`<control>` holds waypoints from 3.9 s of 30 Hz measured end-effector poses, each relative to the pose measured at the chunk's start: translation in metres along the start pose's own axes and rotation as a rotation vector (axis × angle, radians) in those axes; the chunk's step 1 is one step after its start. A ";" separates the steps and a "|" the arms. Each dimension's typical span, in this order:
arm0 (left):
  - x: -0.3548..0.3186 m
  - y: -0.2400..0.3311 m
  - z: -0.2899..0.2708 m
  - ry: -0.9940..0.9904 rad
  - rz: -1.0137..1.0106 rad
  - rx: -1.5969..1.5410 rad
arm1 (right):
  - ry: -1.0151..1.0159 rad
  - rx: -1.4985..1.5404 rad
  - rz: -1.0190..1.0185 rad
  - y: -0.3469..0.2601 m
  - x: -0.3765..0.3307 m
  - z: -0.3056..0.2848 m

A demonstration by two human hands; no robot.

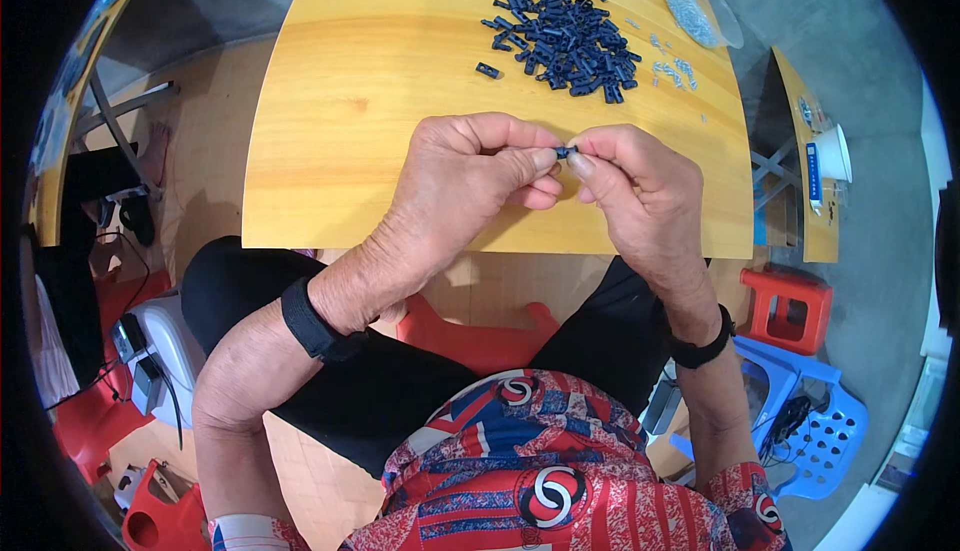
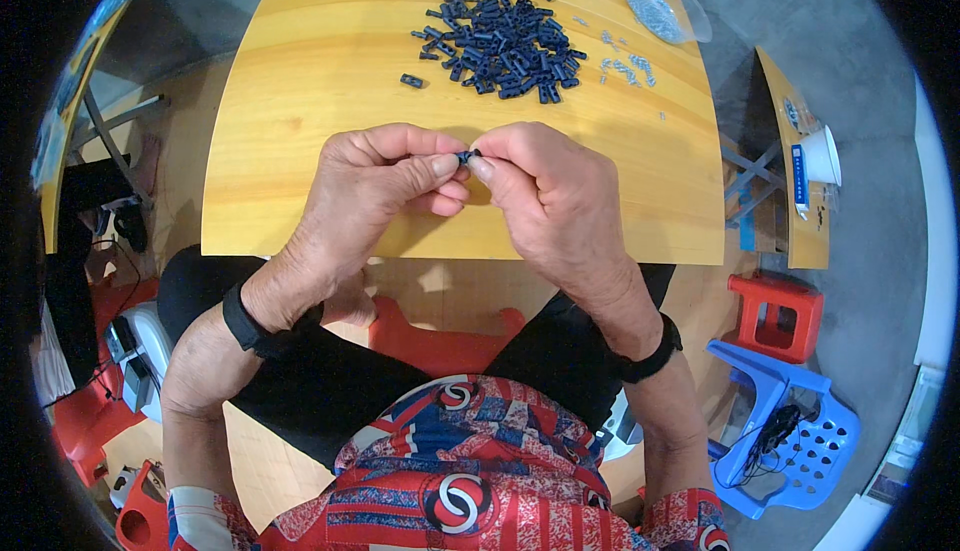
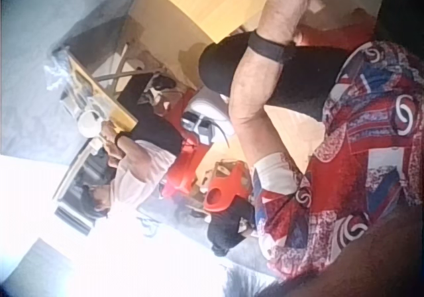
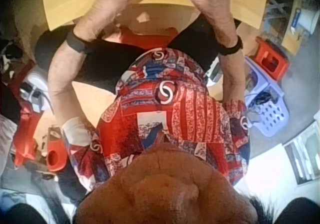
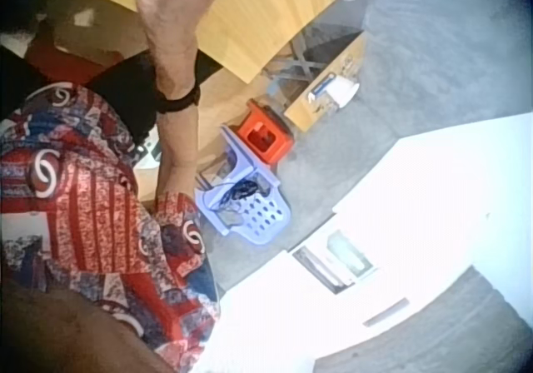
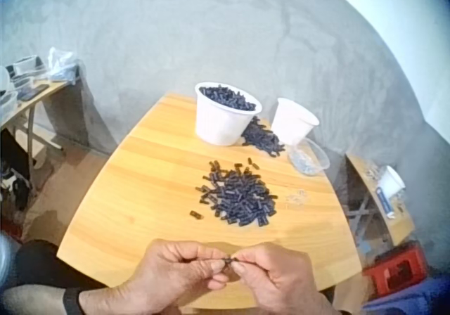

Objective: Assembling small blue plastic pins with silver metal clips at a wooden table.

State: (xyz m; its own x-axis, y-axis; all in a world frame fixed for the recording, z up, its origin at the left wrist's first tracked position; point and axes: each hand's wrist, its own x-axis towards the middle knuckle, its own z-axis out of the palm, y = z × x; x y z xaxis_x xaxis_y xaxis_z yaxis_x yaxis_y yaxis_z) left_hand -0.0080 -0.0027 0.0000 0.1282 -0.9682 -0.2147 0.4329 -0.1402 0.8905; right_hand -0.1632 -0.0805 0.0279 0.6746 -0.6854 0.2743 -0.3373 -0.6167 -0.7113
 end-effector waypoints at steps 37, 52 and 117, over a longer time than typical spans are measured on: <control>0.003 0.002 -0.004 -0.066 -0.081 0.019 | 0.005 -0.452 -0.351 -0.006 0.002 -0.002; 0.004 -0.002 -0.002 -0.090 -0.069 0.149 | -0.039 -0.469 -0.159 -0.017 0.002 0.004; 0.003 -0.003 0.004 -0.131 -0.089 0.144 | -0.024 -0.486 -0.248 -0.010 -0.010 -0.008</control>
State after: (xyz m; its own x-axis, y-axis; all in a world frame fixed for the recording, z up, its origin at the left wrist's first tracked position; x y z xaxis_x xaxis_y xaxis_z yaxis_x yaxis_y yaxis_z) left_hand -0.0125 -0.0063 -0.0020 -0.0266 -0.9680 -0.2497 0.3036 -0.2458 0.9205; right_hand -0.1723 -0.0704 0.0378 0.7853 -0.4914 0.3766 -0.4272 -0.8704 -0.2447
